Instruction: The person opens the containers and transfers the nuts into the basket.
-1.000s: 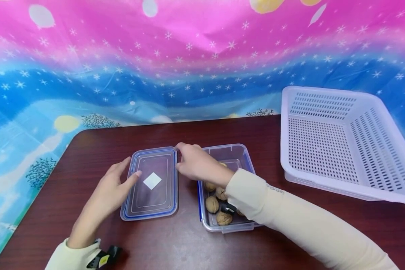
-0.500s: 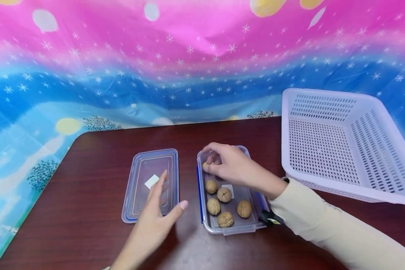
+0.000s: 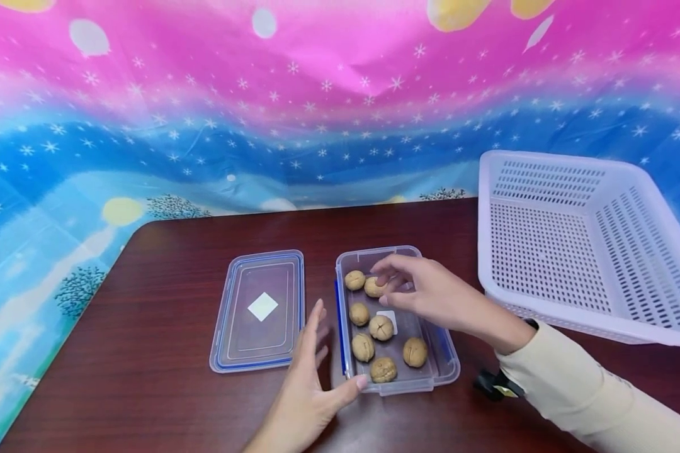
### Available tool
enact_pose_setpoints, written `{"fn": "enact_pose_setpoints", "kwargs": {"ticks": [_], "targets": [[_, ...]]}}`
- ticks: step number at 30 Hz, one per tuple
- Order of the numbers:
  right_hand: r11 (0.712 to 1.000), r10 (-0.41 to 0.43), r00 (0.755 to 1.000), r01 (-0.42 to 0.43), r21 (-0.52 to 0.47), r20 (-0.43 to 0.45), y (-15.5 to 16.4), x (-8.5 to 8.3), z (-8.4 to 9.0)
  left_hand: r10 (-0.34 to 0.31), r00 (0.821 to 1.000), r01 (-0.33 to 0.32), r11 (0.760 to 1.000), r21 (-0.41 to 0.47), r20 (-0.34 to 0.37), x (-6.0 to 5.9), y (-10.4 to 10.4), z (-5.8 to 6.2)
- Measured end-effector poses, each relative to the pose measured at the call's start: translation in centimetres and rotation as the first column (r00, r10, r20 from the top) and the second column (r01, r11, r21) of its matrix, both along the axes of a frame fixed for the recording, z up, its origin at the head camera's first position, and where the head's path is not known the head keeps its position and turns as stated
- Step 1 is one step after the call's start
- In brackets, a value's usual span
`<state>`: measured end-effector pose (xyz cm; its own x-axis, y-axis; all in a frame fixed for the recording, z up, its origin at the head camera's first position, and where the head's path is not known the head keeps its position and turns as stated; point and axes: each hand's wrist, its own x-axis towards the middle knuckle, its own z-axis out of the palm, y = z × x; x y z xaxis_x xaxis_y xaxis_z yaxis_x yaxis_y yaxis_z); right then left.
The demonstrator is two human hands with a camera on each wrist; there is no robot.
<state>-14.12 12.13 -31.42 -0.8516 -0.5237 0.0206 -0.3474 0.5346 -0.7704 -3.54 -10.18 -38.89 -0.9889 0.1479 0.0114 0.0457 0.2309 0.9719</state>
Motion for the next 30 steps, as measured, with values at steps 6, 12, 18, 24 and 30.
{"fn": "enact_pose_setpoints", "kwargs": {"ticks": [6, 12, 18, 24, 30], "targets": [[0.999, 0.047, 0.998, -0.046, -0.026, 0.034, 0.5, 0.2, -1.3, -0.02, 1.0, 0.02, 0.999, -0.031, -0.001, -0.2, 1.0, -0.7], [0.995, 0.088, 0.992, -0.083, -0.055, 0.089, 0.4, 0.3, -2.8, -0.013, 0.999, 0.017, 0.996, -0.09, 0.043, -0.5, 1.6, -1.3], [0.995, 0.089, 0.991, -0.084, -0.052, 0.102, -0.2, 0.2, -4.0, -0.042, 0.997, 0.047, 0.994, -0.096, 0.058, -0.7, 2.0, -1.7], [0.995, 0.099, 0.988, -0.1, -0.002, 0.118, -0.6, 0.0, -4.4, -0.063, 0.996, 0.069, 0.993, -0.094, 0.062, -0.9, 1.9, -1.9], [0.995, 0.09, 0.988, -0.094, 0.028, 0.129, -0.6, 0.0, -4.4, -0.09, 0.993, 0.098, 0.989, -0.107, 0.07, -1.2, 2.0, -1.7]]}}
